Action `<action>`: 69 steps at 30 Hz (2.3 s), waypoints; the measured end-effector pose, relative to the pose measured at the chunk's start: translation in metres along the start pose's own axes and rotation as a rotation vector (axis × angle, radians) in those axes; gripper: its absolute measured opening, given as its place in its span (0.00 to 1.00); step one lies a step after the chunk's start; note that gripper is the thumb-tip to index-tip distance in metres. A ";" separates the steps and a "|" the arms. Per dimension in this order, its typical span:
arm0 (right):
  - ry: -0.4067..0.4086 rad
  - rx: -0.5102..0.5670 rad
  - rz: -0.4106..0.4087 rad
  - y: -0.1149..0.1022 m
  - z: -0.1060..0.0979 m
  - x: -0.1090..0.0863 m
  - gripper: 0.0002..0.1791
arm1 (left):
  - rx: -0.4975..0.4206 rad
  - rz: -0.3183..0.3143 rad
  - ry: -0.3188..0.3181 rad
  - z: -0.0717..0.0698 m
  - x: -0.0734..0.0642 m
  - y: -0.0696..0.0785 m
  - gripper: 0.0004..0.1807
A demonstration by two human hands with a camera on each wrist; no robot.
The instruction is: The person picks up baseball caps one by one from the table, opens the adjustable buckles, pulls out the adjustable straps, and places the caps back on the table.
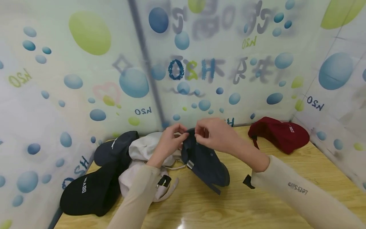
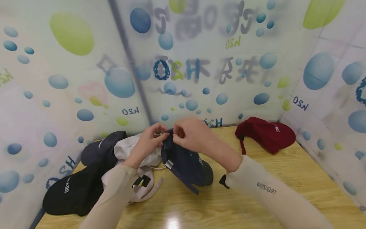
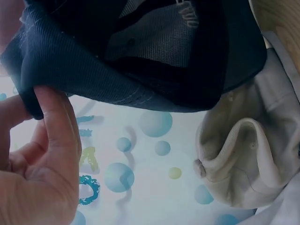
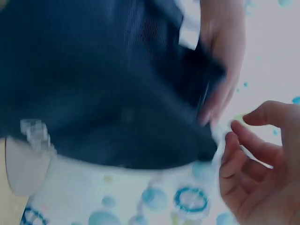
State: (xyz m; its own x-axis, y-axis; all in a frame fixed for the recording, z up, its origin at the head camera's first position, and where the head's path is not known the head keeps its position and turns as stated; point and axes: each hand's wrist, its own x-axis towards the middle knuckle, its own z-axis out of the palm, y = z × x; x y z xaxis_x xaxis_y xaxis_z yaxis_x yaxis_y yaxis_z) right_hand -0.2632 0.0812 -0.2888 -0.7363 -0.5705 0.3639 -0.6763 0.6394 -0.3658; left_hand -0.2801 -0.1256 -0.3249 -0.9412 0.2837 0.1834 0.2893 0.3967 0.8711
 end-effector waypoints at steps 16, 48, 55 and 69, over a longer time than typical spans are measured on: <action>-0.178 -0.329 0.168 -0.036 0.043 -0.026 0.11 | -0.081 -0.039 0.064 0.000 -0.001 0.000 0.06; -0.032 0.326 0.215 0.016 0.030 -0.011 0.08 | 0.270 0.179 0.033 0.021 -0.020 0.004 0.10; -0.038 0.399 0.227 0.017 0.028 -0.013 0.09 | 0.326 0.110 0.093 0.026 -0.021 0.004 0.10; -0.006 0.425 0.208 0.015 0.029 -0.017 0.06 | 0.355 0.083 0.129 0.031 -0.023 0.005 0.08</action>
State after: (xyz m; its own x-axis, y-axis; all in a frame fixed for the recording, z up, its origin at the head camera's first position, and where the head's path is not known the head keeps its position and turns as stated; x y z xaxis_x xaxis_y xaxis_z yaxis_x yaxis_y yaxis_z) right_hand -0.2615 0.0851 -0.3256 -0.8565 -0.4563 0.2411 -0.4631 0.4733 -0.7493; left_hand -0.2522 -0.1031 -0.3390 -0.9197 0.2246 0.3221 0.3867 0.6608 0.6432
